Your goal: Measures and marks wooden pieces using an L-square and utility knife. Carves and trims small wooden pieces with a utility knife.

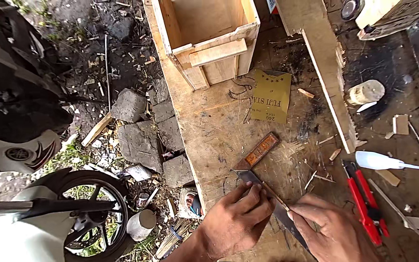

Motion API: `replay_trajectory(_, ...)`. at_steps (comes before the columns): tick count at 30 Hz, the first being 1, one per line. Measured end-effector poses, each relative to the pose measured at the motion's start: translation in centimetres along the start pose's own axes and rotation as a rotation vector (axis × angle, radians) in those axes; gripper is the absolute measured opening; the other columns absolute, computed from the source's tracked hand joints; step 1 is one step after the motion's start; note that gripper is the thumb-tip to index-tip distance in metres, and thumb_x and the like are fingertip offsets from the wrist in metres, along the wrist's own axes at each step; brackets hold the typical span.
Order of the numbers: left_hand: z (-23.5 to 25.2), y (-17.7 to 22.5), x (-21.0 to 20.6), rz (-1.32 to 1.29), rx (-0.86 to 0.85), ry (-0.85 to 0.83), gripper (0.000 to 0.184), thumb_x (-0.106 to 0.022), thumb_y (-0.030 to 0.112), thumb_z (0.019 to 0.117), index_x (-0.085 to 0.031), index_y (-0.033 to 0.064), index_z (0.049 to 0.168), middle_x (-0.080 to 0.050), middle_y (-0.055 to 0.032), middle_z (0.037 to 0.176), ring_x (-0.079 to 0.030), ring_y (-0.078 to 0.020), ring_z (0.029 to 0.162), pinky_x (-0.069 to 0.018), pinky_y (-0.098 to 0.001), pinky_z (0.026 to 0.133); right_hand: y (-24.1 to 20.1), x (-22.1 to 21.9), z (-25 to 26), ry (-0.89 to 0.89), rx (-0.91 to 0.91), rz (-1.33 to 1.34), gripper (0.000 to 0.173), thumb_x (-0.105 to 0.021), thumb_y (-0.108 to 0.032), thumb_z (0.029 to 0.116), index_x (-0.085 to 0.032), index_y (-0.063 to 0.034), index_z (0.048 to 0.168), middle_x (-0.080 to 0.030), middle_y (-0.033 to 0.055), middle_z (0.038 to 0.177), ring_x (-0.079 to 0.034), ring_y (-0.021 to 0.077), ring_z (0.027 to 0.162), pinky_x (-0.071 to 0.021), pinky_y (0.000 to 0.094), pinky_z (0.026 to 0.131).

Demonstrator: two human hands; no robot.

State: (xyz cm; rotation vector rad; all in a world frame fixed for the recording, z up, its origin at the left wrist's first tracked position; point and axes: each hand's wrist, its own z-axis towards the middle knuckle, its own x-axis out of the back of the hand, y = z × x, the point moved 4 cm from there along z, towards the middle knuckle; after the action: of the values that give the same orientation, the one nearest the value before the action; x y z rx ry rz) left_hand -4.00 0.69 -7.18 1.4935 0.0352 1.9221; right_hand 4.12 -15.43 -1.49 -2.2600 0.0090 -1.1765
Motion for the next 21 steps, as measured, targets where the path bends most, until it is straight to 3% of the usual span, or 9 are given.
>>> replay_trajectory(5, 0.0, 0.6, -0.2, -0.028, 0.017, -0.023, 0.026, -0.051, 0.004, 0.1035, -0.07, 0.0038, 0.121, -0.072, -0.0078, 0.124, -0.067, -0.0271, 0.119, -0.0517, -0.0442, 0.108, 2.7, 0.8, -0.7, 0.021, -0.107, 0.241, 0.018, -0.066, -0.01, 0.0949, -0.079, 0.0014, 0.101, -0.074, 0.0151, 0.095, -0.073, 0.0215, 0.082, -0.0629, 0.0373, 0.076)
replay_trajectory(7, 0.1, 0.9, -0.3, -0.072, 0.009, -0.011, 0.024, -0.051, 0.002, 0.1034, -0.069, -0.0001, 0.119, -0.071, -0.0111, 0.125, -0.067, -0.0273, 0.12, -0.0507, -0.0425, 0.109, 5.2, 2.2, -1.3, 0.103, -0.209, 0.321, 0.019, -0.067, -0.012, 0.0959, -0.075, 0.0037, 0.102, -0.074, 0.0145, 0.092, -0.073, 0.0198, 0.076, -0.0637, 0.037, 0.071)
replay_trajectory(9, 0.2, 1.0, -0.4, -0.079, -0.013, 0.003, 0.024, -0.05, 0.001, 0.1034, -0.069, -0.0023, 0.117, -0.072, -0.0129, 0.124, -0.068, -0.0273, 0.119, -0.0515, -0.0403, 0.108, 7.4, 3.9, -2.0, 0.249, -0.243, 0.236, 0.022, -0.068, -0.015, 0.0968, -0.072, 0.006, 0.101, -0.07, 0.017, 0.088, -0.069, 0.0209, 0.072, -0.0605, 0.0376, 0.066)
replay_trajectory(11, 0.2, 1.0, -0.3, -0.053, -0.04, 0.005, 0.024, -0.05, 0.001, 0.1036, -0.069, -0.0025, 0.117, -0.072, -0.0124, 0.123, -0.069, -0.0267, 0.118, -0.0528, -0.0387, 0.106, 9.3, 5.1, -2.7, 0.402, -0.219, 0.039, 0.027, -0.068, -0.018, 0.0961, -0.071, 0.008, 0.105, -0.065, 0.0245, 0.096, -0.065, 0.03, 0.08, -0.0566, 0.042, 0.07)
replay_trajectory(13, 0.1, 1.0, -0.3, -0.027, -0.065, 0.009, 0.024, -0.05, 0.0, 0.1032, -0.07, -0.0015, 0.117, -0.073, -0.012, 0.122, -0.069, -0.0262, 0.118, -0.0533, -0.0379, 0.106, 10.6, 5.3, -3.1, 0.432, -0.243, -0.043, 0.04, -0.067, -0.022, 0.0968, -0.066, 0.0095, 0.121, -0.061, 0.0347, 0.115, -0.063, 0.0438, 0.1, -0.0549, 0.0521, 0.085)
replay_trajectory(14, 0.1, 0.9, -0.3, -0.018, -0.07, 0.013, 0.024, -0.05, 0.0, 0.1031, -0.07, -0.0006, 0.117, -0.073, -0.0117, 0.122, -0.069, -0.026, 0.118, -0.0533, -0.0379, 0.106, 10.8, 5.1, -3.1, 0.426, -0.259, -0.04, 0.043, -0.066, -0.023, 0.0977, -0.063, 0.0095, 0.126, -0.06, 0.036, 0.119, -0.063, 0.0459, 0.105, -0.0546, 0.0533, 0.087)
replay_trajectory(18, -0.1, 1.1, -0.5, -0.023, -0.074, 0.011, 0.026, -0.05, 0.001, 0.1029, -0.071, 0.0001, 0.119, -0.073, -0.0112, 0.123, -0.067, -0.0267, 0.121, -0.0509, -0.0393, 0.108, 10.0, 4.3, -3.2, 0.349, -0.285, 0.032, 0.044, -0.068, -0.014, 0.0953, -0.061, 0.0098, 0.132, -0.062, 0.0333, 0.117, -0.065, 0.0424, 0.101, -0.056, 0.0508, 0.088)
replay_trajectory(21, -0.2, 1.0, -0.7, -0.059, -0.089, 0.031, 0.025, -0.051, 0.0, 0.1026, -0.071, -0.0015, 0.116, -0.072, -0.0129, 0.122, -0.067, -0.0284, 0.12, -0.0503, -0.0398, 0.109, 8.7, 4.1, -3.5, 0.346, -0.266, 0.024, 0.034, -0.066, -0.007, 0.0936, -0.066, 0.0094, 0.123, -0.063, 0.0313, 0.109, -0.065, 0.04, 0.093, -0.0559, 0.0505, 0.081)
